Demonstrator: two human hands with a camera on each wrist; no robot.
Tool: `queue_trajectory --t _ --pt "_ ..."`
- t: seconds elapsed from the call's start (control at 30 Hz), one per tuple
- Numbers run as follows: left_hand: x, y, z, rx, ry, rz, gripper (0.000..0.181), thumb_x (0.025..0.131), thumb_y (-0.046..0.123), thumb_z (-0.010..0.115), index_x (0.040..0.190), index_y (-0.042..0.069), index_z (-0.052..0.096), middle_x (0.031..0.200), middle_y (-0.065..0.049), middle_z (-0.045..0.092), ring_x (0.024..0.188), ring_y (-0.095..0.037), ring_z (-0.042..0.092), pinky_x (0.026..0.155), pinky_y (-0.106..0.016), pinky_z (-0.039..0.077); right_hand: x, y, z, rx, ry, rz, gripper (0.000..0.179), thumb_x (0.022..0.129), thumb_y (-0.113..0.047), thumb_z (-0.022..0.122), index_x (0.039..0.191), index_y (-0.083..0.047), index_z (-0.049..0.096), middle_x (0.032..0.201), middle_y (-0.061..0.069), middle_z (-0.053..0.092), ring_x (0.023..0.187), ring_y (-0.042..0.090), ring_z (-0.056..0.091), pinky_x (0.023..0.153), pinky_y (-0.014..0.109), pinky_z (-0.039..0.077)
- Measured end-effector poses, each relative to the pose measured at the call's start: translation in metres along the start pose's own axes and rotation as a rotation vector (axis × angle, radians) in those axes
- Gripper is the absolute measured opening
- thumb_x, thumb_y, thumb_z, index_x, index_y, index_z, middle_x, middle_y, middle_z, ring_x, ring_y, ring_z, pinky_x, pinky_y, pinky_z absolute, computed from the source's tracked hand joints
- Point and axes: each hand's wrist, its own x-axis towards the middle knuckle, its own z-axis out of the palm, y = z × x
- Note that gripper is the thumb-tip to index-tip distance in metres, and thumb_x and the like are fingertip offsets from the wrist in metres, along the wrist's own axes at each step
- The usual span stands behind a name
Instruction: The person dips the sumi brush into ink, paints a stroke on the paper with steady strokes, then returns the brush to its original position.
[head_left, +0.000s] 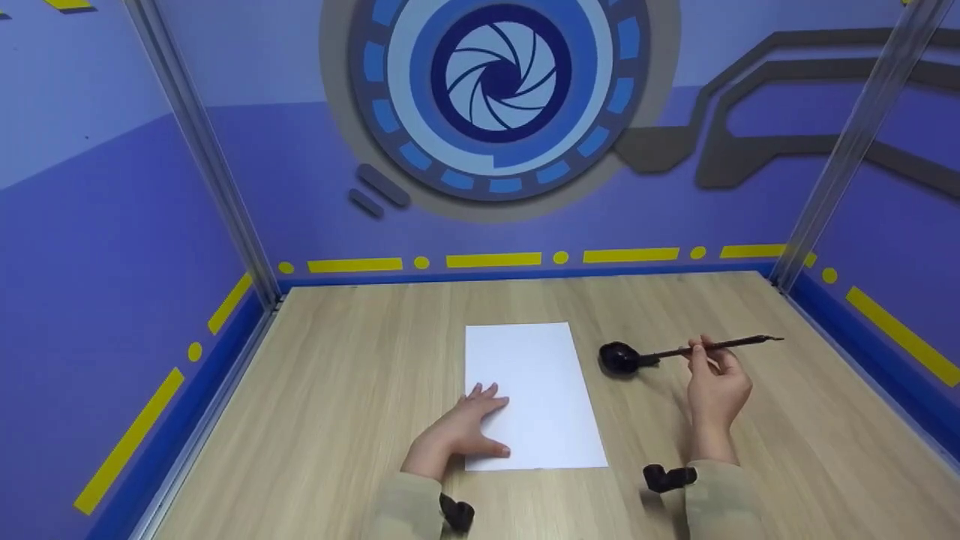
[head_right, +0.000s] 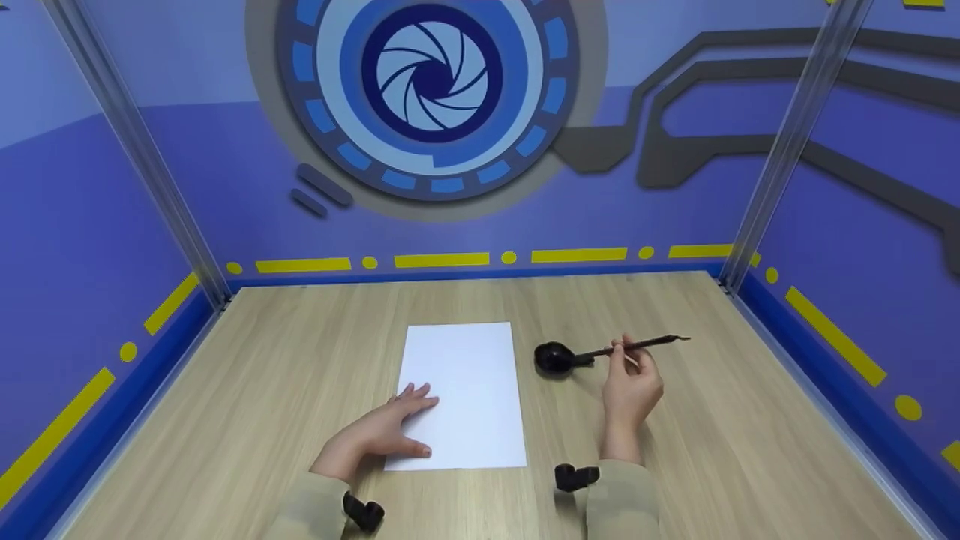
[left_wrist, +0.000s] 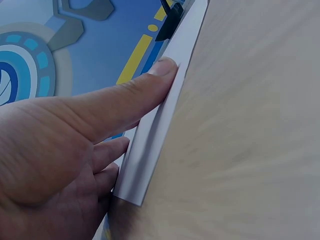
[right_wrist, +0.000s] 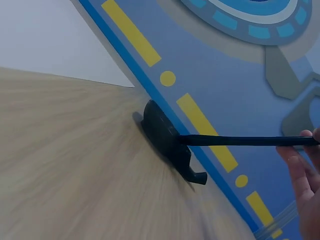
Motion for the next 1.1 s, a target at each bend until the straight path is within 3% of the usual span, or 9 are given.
queue_trajectory --t 0.13,0.27,0.7,0.93,1.1 --pt "0.001 -0.001 0.001 0.005 0.003 0.008 0.087 0.078 0.03 0.09 0.152 0.009 0.049 0.17 -0.011 0.029 0.161 -0.034 0.016 0.133 -0.052 0.014 0.0 -0.001 0.001 0.038 0.049 -0.018 0.012 0.097 -0.012 0.07 0.108 -0.006 0.072 0.088 -0.015 0.075 0.074 -0.004 0.074 0.072 0.009 0.06" --pt "0.002 -0.001 0.001 0.011 0.003 0.013 0.087 0.078 0.03 0.09 0.152 0.009 0.049 0.17 -0.011 0.029 0.161 -0.034 0.016 0.133 -0.052 0.014 -0.001 0.001 0.002 0.061 0.095 0.034 0.01 0.095 -0.012 0.072 0.101 -0.005 0.068 0.081 -0.013 0.073 0.067 -0.002 0.074 0.066 0.011 0.06" --pt "0.001 0.0 0.001 0.005 0.011 0.014 0.087 0.078 0.03 0.09 0.152 0.009 0.05 0.17 -0.011 0.028 0.161 -0.035 0.016 0.133 -0.052 0.013 0.0 0.011 0.0 0.062 0.099 0.141 0.019 0.092 -0.015 0.077 0.092 -0.005 0.061 0.075 -0.011 0.067 0.061 0.001 0.073 0.06 0.011 0.059" --pt "0.001 0.0 0.001 0.005 0.014 0.013 0.087 0.078 0.03 0.09 0.152 0.009 0.05 0.17 -0.011 0.029 0.161 -0.035 0.016 0.133 -0.052 0.014 -0.001 -0.001 -0.001 0.044 0.103 0.105 0.019 0.091 -0.014 0.078 0.091 -0.004 0.062 0.077 -0.009 0.066 0.062 0.0 0.074 0.064 0.012 0.06" --pt "0.0 0.0 0.0 0.009 0.016 0.02 0.087 0.078 0.03 0.09 0.152 0.008 0.05 0.17 -0.012 0.03 0.161 -0.036 0.017 0.133 -0.053 0.014 0.0 -0.005 -0.001 0.051 0.087 0.05 0.017 0.093 -0.012 0.076 0.092 0.0 0.065 0.075 -0.014 0.07 0.062 -0.002 0.073 0.065 0.01 0.06"
